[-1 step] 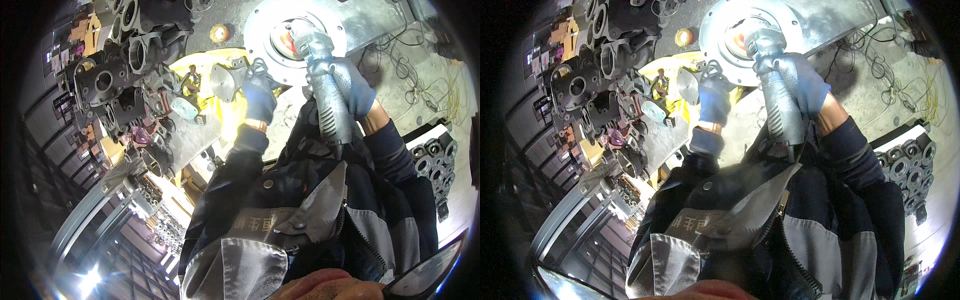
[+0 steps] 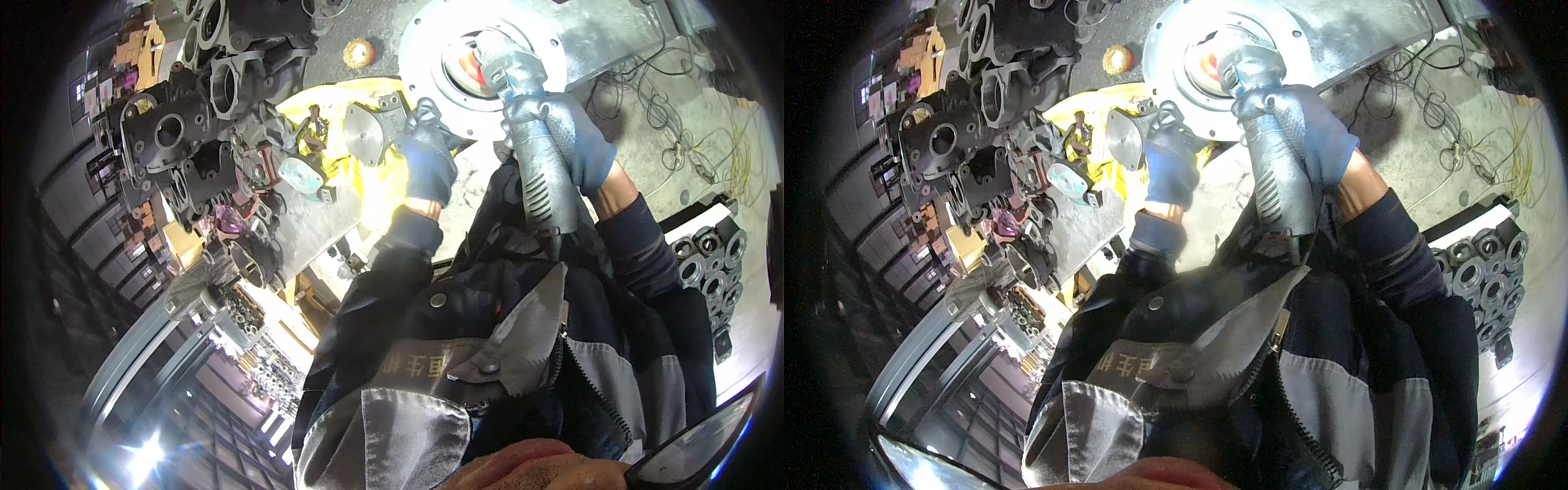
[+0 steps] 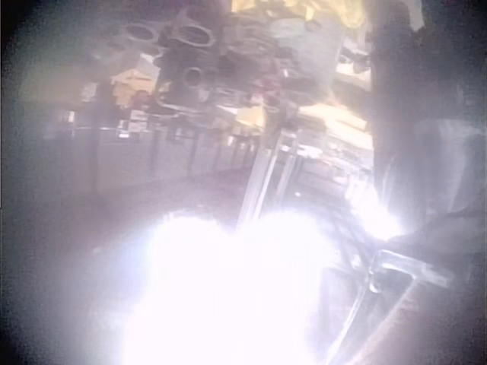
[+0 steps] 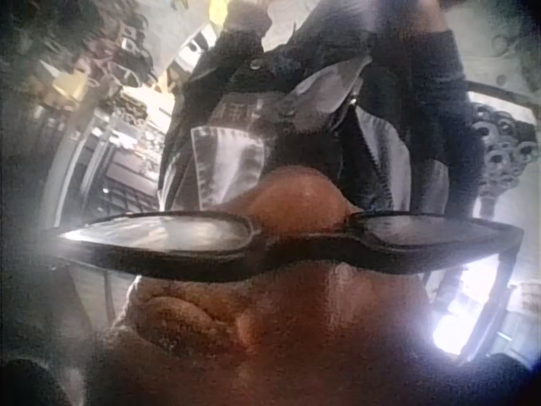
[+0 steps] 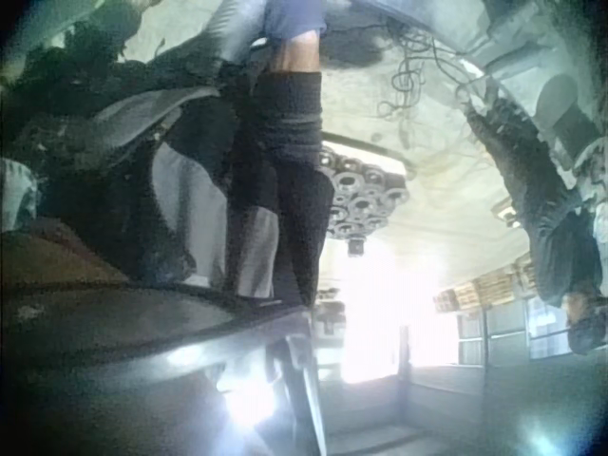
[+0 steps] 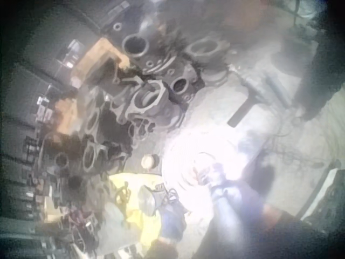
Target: The person uses an angle grinder to smooth the surface of a metal part on a workbench. They hold the part steady with one hand while operating the grinder with the other, moving the tool across the surface repeatedly.
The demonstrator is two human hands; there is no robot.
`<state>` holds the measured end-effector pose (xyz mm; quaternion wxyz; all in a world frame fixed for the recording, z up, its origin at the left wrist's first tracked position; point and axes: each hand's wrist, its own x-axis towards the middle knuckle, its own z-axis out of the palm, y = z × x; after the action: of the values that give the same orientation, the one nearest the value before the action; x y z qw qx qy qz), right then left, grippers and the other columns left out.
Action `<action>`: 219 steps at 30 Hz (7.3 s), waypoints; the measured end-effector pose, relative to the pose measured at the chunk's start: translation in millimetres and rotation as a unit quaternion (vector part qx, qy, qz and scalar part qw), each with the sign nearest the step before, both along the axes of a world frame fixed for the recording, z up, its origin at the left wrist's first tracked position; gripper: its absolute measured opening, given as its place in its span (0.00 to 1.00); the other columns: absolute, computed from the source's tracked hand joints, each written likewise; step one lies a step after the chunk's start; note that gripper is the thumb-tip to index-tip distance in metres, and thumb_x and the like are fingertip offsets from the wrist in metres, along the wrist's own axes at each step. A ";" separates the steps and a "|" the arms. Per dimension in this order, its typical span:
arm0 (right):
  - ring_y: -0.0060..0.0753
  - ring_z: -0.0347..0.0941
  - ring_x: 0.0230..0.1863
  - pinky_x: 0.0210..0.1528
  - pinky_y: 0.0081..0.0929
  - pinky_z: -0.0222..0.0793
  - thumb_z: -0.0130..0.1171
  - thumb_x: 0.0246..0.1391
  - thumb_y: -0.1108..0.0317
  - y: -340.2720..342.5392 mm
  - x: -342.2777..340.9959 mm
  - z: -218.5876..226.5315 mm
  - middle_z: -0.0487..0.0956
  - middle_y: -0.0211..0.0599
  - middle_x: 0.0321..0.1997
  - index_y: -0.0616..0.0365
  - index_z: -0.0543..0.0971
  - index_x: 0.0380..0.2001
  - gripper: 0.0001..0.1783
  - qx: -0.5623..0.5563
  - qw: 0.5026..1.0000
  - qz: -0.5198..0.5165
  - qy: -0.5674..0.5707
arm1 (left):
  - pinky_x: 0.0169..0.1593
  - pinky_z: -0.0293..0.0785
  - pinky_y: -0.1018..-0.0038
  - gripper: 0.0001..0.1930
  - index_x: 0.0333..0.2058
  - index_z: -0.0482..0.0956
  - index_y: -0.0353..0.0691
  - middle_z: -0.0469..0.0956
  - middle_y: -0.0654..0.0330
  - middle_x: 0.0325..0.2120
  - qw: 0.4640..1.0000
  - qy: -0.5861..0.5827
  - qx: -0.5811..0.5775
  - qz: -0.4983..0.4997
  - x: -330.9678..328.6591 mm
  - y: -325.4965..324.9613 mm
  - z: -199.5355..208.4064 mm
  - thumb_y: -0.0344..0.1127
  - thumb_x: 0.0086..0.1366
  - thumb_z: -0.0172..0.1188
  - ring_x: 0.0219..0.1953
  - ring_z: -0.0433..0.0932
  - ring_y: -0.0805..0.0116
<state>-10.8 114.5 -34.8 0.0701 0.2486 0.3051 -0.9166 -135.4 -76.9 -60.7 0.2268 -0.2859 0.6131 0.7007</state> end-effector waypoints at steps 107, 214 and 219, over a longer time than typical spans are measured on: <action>0.39 0.84 0.42 0.47 0.33 0.86 0.46 0.73 0.56 -63.5 -16.8 -0.4 0.82 0.50 0.48 0.70 0.72 0.57 0.25 -0.029 0.986 -0.162 0.003 | 0.33 0.84 0.65 0.20 0.47 0.77 0.29 0.83 0.50 0.31 0.846 -0.219 0.087 -0.479 26.2 0.9 119.3 0.40 0.64 0.64 0.27 0.84 0.58; 0.38 0.81 0.57 0.61 0.32 0.81 0.63 0.63 0.68 62.6 -43.1 -13.6 0.78 0.46 0.58 0.58 0.72 0.62 0.26 0.530 0.770 0.163 0.316 | 0.46 0.86 0.68 0.16 0.57 0.72 0.28 0.79 0.45 0.45 0.859 0.147 0.258 -0.417 63.5 49.1 80.6 0.25 0.73 0.55 0.45 0.85 0.56; 0.38 0.82 0.55 0.60 0.33 0.82 0.60 0.65 0.67 48.9 -38.4 -4.0 0.77 0.47 0.59 0.59 0.71 0.63 0.24 0.491 0.814 0.153 0.270 | 0.43 0.85 0.71 0.15 0.52 0.74 0.28 0.81 0.48 0.41 0.861 0.173 0.233 -0.417 57.9 43.1 89.5 0.35 0.75 0.54 0.41 0.85 0.62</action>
<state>-49.2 163.3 -38.8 -0.0069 -0.0574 0.7556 -0.6525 -77.4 -33.9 28.8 0.4483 0.1835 0.5233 0.7010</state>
